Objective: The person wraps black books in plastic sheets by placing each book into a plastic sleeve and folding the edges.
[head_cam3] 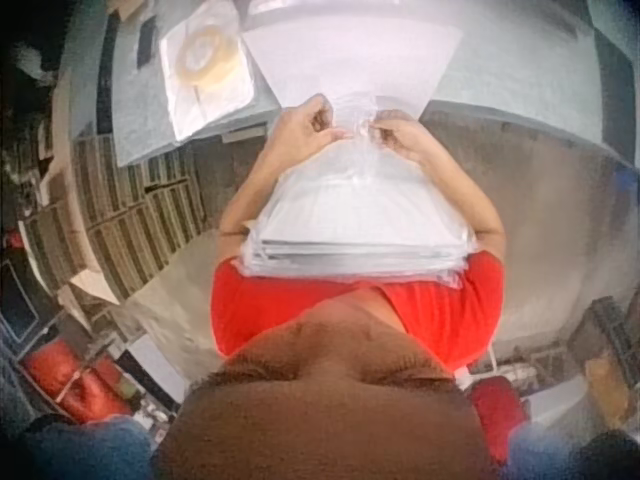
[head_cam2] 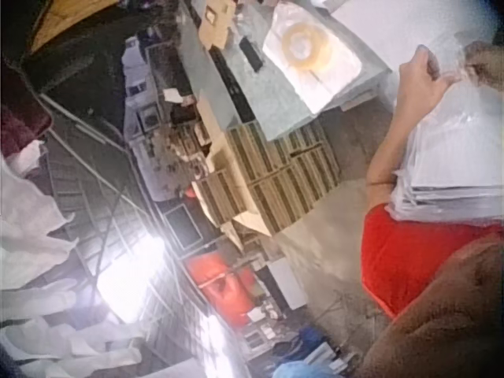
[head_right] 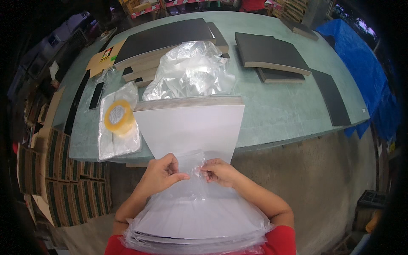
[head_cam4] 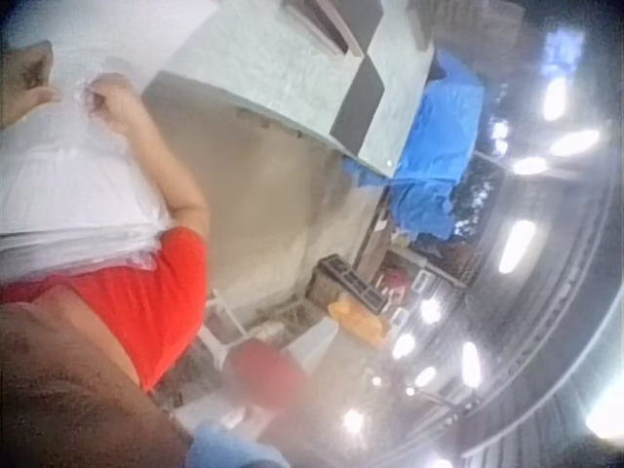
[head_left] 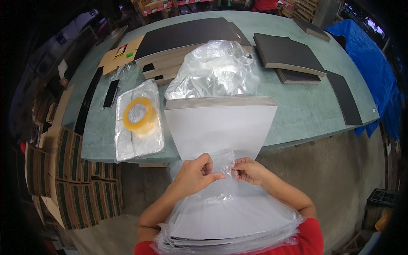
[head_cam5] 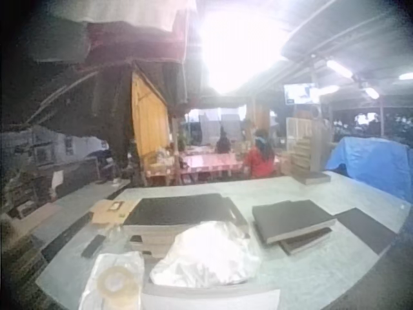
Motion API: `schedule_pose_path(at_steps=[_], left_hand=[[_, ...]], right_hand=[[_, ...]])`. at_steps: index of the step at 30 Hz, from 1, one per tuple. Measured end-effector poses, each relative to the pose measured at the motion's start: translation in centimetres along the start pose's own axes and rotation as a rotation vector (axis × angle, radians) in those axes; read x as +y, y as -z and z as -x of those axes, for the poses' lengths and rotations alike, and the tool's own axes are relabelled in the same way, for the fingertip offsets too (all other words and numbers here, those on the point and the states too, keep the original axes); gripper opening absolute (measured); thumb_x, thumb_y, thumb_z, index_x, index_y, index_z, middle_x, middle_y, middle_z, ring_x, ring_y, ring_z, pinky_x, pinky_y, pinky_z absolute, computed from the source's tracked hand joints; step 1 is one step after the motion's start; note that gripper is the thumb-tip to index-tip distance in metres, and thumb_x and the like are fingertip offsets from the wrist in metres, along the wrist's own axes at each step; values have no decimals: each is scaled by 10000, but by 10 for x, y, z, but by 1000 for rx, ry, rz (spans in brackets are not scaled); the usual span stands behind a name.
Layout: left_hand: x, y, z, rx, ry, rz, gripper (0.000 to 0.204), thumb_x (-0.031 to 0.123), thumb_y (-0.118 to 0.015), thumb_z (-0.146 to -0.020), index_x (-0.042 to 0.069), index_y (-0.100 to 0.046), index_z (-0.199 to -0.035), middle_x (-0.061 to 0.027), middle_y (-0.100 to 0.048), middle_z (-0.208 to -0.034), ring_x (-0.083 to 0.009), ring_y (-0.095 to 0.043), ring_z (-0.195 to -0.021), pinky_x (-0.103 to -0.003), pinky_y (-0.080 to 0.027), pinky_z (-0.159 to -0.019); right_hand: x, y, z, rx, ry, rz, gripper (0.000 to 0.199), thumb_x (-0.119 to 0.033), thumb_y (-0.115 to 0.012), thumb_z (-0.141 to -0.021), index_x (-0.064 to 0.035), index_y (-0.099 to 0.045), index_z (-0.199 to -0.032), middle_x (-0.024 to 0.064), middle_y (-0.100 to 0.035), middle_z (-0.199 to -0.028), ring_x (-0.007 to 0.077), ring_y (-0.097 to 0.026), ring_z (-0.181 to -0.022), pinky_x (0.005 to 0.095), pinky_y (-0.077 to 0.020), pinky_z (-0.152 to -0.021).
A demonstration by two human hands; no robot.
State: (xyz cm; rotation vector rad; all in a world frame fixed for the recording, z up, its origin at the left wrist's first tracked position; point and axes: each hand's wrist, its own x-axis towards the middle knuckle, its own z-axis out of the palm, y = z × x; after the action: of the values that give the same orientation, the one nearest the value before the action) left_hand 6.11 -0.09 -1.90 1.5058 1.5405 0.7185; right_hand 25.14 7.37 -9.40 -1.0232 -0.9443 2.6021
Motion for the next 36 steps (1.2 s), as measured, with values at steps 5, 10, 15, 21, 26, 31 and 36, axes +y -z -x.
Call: schedule_pose_path(at_steps=[5,10,15,21,26,31,36], left_hand=[[-2,-26,-8,144,-158,61,330,157,-717,-646,38,-582,-922,-39,-523,-707,-81,-483,-599,-206,-388,-507],[-59,19,16,222,-124,133,89,49,-555,-744,51,-634,-787,-27,-517,-714,-118,-465,-589,-236,-388,-516],[-49,80,43,1097,-48,841,57,76,-487,-817,37,-528,-821,-34,-535,-759,-92,-503,-626,-214,-409,-507],[4,17,20,198,-29,739,113,132,-571,-793,39,-520,-833,-2,-531,-686,-72,-481,-611,-199,-397,-535],[3,8,8,79,-125,400,123,101,-627,-727,20,-550,-778,-13,-529,-684,-52,-462,-619,-186,-370,-556],[-65,75,30,715,33,115,96,81,-589,-759,21,-555,-691,-3,-528,-657,-50,-451,-616,-216,-390,-554],[2,59,34,604,-369,79,142,109,-648,-714,17,-543,-746,-29,-548,-665,-107,-481,-556,-242,-414,-532]], right_hand=[[6,-16,-7,63,329,314,107,-139,-564,-801,-32,-570,-799,24,-550,-719,91,-493,-661,228,-396,-612],[-11,15,15,-174,427,-69,151,-168,-601,-783,-22,-576,-814,33,-570,-736,101,-521,-700,243,-421,-656],[-30,-3,23,5,320,75,174,-178,-678,-711,-43,-575,-749,25,-577,-706,94,-529,-647,220,-423,-588],[-28,-44,-5,-229,413,110,205,-216,-676,-722,-63,-541,-708,3,-541,-684,64,-482,-611,215,-389,-547],[-28,-54,-7,-234,396,57,246,-274,-656,-738,-73,-526,-684,-5,-530,-669,65,-475,-625,213,-382,-568],[-37,-21,23,-198,456,56,199,-231,-648,-749,-55,-559,-721,11,-552,-703,85,-502,-670,229,-405,-604],[-44,-45,17,-115,487,313,183,-195,-672,-722,-41,-574,-703,16,-561,-725,92,-514,-675,232,-414,-608]])
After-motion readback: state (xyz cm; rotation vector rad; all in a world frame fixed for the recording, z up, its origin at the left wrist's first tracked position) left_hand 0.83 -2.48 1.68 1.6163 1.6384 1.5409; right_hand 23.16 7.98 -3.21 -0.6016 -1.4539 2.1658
